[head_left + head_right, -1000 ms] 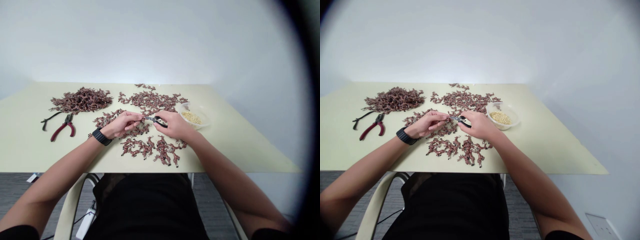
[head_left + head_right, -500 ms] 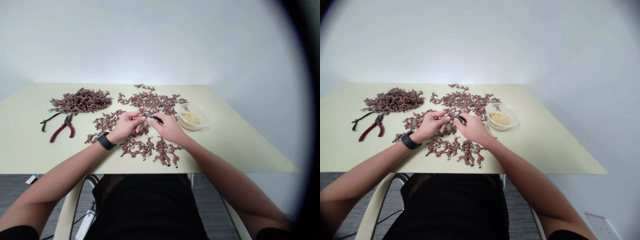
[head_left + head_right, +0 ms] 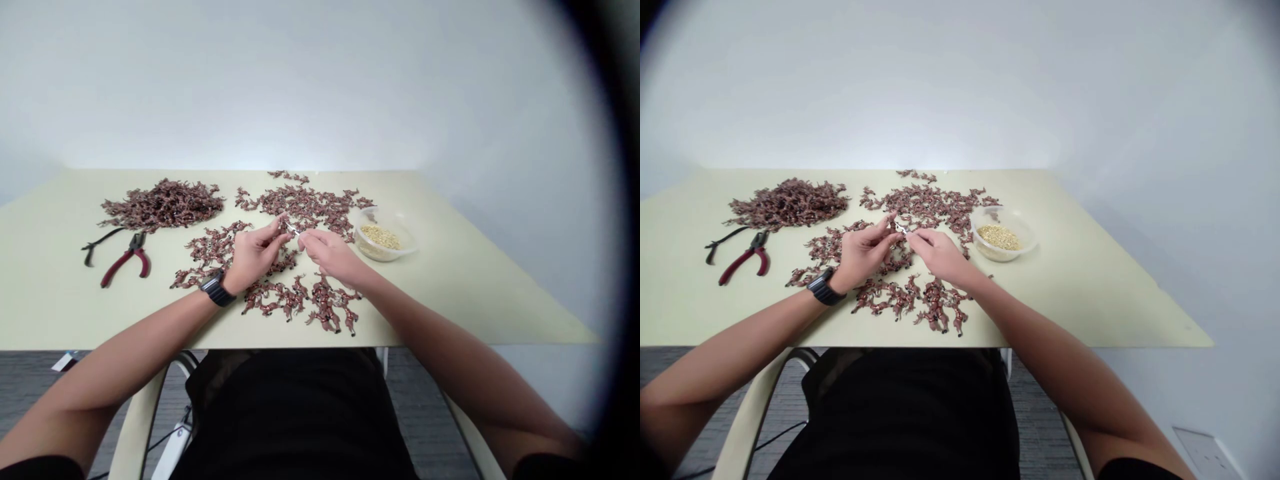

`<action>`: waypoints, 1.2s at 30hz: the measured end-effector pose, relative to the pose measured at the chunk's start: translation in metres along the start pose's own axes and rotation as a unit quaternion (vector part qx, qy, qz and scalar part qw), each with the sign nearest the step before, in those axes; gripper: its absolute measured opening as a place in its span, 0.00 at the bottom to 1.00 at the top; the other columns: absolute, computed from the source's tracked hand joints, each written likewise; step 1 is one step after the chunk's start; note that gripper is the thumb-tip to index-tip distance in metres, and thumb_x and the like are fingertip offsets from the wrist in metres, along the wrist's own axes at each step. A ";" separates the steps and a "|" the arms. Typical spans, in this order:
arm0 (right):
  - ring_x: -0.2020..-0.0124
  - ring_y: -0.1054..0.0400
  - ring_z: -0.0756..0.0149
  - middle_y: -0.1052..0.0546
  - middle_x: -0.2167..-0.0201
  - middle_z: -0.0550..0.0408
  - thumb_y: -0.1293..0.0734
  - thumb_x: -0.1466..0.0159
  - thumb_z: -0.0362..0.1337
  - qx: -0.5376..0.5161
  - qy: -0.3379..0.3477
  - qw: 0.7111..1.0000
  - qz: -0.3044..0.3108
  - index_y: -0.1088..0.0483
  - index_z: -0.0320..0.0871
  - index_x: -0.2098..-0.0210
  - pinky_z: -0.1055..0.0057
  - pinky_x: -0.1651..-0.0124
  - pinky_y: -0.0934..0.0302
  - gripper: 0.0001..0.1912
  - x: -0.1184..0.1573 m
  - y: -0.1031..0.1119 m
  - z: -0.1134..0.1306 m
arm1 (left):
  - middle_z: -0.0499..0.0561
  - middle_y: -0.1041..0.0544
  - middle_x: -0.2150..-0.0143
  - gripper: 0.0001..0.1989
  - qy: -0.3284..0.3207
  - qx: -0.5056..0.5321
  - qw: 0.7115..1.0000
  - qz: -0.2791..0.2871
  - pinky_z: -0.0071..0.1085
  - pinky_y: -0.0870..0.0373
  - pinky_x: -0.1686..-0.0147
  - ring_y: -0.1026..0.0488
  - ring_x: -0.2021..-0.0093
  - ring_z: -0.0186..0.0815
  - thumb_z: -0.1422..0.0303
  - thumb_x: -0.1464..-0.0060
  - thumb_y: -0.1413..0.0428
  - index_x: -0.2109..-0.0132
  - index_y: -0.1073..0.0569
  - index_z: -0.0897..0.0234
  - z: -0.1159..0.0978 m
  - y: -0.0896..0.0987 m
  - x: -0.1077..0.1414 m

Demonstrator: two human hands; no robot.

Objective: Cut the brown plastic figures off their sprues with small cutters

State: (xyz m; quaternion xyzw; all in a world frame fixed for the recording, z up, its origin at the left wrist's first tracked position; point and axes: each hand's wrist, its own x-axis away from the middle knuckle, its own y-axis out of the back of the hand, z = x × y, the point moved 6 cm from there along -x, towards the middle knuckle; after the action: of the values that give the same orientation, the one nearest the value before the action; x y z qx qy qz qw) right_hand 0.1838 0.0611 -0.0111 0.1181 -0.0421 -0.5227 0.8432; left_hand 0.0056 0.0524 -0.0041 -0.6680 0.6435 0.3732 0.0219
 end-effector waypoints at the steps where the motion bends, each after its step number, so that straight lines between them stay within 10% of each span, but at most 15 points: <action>1: 0.78 0.56 0.71 0.46 0.76 0.63 0.39 0.27 0.55 -0.030 -0.017 0.999 0.013 0.34 0.46 0.66 0.71 0.78 0.61 0.20 0.000 -0.002 -0.002 | 0.45 0.24 0.74 0.20 -0.004 -0.006 1.000 -0.006 0.28 0.31 0.67 0.32 0.75 0.32 0.59 0.38 0.37 0.41 0.19 0.61 -0.001 0.000 0.000; 13: 0.77 0.65 0.71 0.49 0.75 0.64 0.37 0.30 0.58 -0.247 -0.119 0.952 0.132 0.33 0.45 0.63 0.72 0.80 0.69 0.22 0.003 -0.016 -0.005 | 0.50 0.23 0.71 0.17 -0.039 -0.108 0.993 -0.014 0.28 0.37 0.70 0.32 0.72 0.33 0.63 0.39 0.36 0.44 0.17 0.57 0.002 0.014 -0.008; 19: 0.77 0.52 0.69 0.38 0.74 0.60 0.39 0.29 0.58 -0.005 0.001 1.000 0.000 0.31 0.46 0.61 0.70 0.76 0.55 0.21 -0.002 0.004 -0.002 | 0.56 0.16 0.61 0.27 0.086 0.098 0.991 -0.016 0.29 0.30 0.74 0.29 0.78 0.30 0.54 0.39 0.36 0.39 0.21 0.66 -0.004 0.013 -0.008; 23: 0.71 0.39 0.65 0.29 0.71 0.57 0.38 0.28 0.53 0.204 0.113 0.968 -0.092 0.29 0.45 0.59 0.67 0.67 0.46 0.18 0.001 0.015 0.010 | 0.56 0.17 0.63 0.24 0.180 0.245 0.950 0.068 0.26 0.33 0.80 0.32 0.82 0.26 0.56 0.43 0.33 0.47 0.19 0.71 0.003 0.004 -0.013; 36: 0.74 0.40 0.67 0.32 0.75 0.59 0.38 0.27 0.50 0.281 0.152 0.944 -0.076 0.28 0.45 0.59 0.67 0.67 0.50 0.16 0.003 0.016 0.014 | 0.51 0.18 0.65 0.18 0.206 0.327 0.912 0.140 0.23 0.37 0.83 0.33 0.84 0.23 0.60 0.44 0.31 0.52 0.18 0.67 0.007 -0.006 -0.012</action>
State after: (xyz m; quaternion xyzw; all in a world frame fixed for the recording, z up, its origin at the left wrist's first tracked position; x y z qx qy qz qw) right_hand 0.1959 0.0631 0.0066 0.4317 -0.0494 -0.5278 0.7298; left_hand 0.0088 0.0669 -0.0052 -0.5883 0.8069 -0.0044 0.0535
